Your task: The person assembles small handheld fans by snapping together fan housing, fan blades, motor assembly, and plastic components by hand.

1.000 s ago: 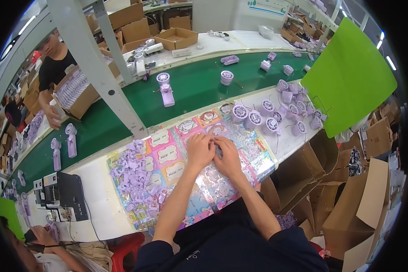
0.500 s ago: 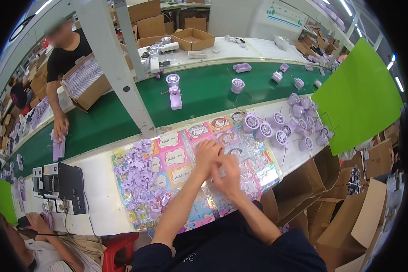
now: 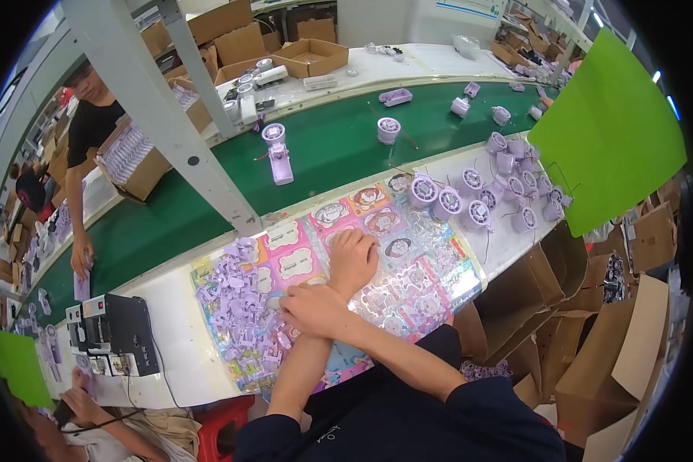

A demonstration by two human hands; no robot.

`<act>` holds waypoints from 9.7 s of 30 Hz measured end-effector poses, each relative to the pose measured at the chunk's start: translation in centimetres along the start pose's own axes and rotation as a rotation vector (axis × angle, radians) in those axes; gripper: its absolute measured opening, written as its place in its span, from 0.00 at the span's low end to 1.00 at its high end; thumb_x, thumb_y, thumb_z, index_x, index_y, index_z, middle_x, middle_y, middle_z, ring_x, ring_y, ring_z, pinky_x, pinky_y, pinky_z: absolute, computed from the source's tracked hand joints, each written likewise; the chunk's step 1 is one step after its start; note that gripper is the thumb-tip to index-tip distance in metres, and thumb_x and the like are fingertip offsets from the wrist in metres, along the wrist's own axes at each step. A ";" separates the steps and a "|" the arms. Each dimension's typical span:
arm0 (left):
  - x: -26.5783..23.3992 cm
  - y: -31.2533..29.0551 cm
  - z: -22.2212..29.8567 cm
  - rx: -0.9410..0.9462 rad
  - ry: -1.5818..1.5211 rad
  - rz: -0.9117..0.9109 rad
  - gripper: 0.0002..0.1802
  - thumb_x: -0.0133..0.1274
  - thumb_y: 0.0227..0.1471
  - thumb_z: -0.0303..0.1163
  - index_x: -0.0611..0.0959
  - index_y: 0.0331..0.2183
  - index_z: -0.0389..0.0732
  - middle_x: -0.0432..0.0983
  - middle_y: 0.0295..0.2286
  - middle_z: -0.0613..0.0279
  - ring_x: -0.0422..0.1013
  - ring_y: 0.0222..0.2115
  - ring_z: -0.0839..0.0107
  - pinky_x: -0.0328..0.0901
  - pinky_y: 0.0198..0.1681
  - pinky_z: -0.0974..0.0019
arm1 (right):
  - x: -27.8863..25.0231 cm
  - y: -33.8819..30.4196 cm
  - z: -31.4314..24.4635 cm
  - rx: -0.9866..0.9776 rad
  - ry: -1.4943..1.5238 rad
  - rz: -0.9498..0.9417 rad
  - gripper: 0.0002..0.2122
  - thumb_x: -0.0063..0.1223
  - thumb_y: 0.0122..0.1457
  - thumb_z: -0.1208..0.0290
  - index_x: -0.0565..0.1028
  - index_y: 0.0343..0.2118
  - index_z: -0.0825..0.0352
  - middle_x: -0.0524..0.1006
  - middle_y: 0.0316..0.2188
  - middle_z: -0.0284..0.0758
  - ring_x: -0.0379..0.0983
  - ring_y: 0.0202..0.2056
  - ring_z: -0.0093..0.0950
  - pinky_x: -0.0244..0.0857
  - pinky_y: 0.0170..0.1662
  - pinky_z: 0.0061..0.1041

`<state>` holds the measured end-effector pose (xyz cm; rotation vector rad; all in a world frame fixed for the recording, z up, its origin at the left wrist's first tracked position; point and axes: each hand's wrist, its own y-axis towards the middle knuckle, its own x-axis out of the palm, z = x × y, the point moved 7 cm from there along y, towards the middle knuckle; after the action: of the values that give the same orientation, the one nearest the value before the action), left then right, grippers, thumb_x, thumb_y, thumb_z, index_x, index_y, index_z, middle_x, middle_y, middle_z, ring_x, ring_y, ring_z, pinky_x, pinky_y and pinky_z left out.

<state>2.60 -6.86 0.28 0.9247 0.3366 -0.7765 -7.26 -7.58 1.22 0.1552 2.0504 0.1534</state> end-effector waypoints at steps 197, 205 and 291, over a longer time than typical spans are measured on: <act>-4.8 -1.9 -8.5 -0.750 -0.784 0.730 0.04 0.57 0.58 0.24 0.80 0.32 0.33 0.74 0.31 0.69 0.67 0.31 0.81 0.64 0.35 0.76 | -11.5 14.7 27.5 0.263 0.370 0.262 0.17 0.57 0.62 0.67 0.74 0.53 0.62 0.77 0.33 0.35 0.73 0.33 0.26 0.70 0.38 0.26; -4.4 -1.4 -8.2 -0.736 -0.671 0.636 0.05 0.59 0.54 0.22 0.81 0.34 0.32 0.77 0.34 0.63 0.71 0.35 0.76 0.66 0.42 0.72 | -10.4 23.7 34.3 0.450 -0.301 0.267 0.27 0.57 0.52 0.69 0.70 0.59 0.55 0.71 0.48 0.51 0.69 0.52 0.50 0.68 0.55 0.44; -1.9 -1.5 -2.1 -0.727 -0.955 -0.304 0.20 0.65 0.52 0.23 0.82 0.47 0.28 0.83 0.37 0.56 0.77 0.37 0.75 0.71 0.42 0.72 | -17.7 -7.6 8.6 0.020 -0.363 0.254 0.33 0.62 0.37 0.81 0.77 0.53 0.54 0.73 0.46 0.38 0.73 0.45 0.40 0.71 0.43 0.37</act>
<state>0.31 -4.82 -0.76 -0.2312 -0.1036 -1.1714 8.26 -17.82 11.29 0.4252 1.6655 0.2437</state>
